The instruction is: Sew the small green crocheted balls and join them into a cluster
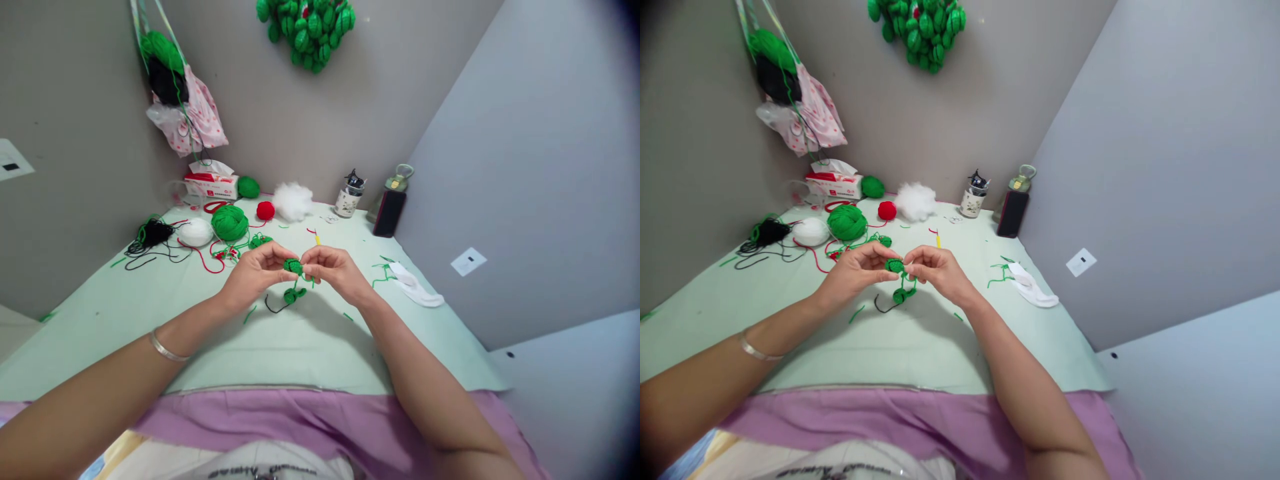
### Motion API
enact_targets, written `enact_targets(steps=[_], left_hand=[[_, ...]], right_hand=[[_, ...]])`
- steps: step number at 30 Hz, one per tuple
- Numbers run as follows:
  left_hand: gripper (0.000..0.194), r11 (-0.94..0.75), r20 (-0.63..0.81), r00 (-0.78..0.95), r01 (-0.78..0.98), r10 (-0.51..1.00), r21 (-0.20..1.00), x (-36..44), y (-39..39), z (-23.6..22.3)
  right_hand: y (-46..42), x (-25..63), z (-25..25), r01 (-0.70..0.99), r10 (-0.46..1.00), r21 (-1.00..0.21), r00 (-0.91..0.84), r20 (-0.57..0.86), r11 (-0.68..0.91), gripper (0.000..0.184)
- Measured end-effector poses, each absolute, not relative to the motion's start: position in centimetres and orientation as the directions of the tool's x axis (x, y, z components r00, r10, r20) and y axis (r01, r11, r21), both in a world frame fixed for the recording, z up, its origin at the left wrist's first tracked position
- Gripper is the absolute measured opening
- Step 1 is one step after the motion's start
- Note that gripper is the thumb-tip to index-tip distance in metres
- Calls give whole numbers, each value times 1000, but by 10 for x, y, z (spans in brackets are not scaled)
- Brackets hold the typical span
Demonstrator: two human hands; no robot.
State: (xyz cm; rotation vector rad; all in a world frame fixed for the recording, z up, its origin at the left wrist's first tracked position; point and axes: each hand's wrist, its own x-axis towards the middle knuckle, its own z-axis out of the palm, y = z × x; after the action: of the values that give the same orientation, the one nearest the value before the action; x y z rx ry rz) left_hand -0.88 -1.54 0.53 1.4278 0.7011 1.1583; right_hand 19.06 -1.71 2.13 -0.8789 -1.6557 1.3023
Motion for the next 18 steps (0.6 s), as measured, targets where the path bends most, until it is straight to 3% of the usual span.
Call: enact_targets(steps=[8,12,18], left_hand=[[29,-112,205,395,-246,896,963,-8,-16,5],[28,-11,123,391,-277,912,961,-9,-14,8],[28,70,79,408,-337,910,939,-7,-14,5]], right_hand=[[-19,185,23,-51,893,-979,-403,199,195,29],[-20,190,24,2,868,-974,-453,202,227,30],[-20,184,18,185,898,-905,-301,320,384,28]])
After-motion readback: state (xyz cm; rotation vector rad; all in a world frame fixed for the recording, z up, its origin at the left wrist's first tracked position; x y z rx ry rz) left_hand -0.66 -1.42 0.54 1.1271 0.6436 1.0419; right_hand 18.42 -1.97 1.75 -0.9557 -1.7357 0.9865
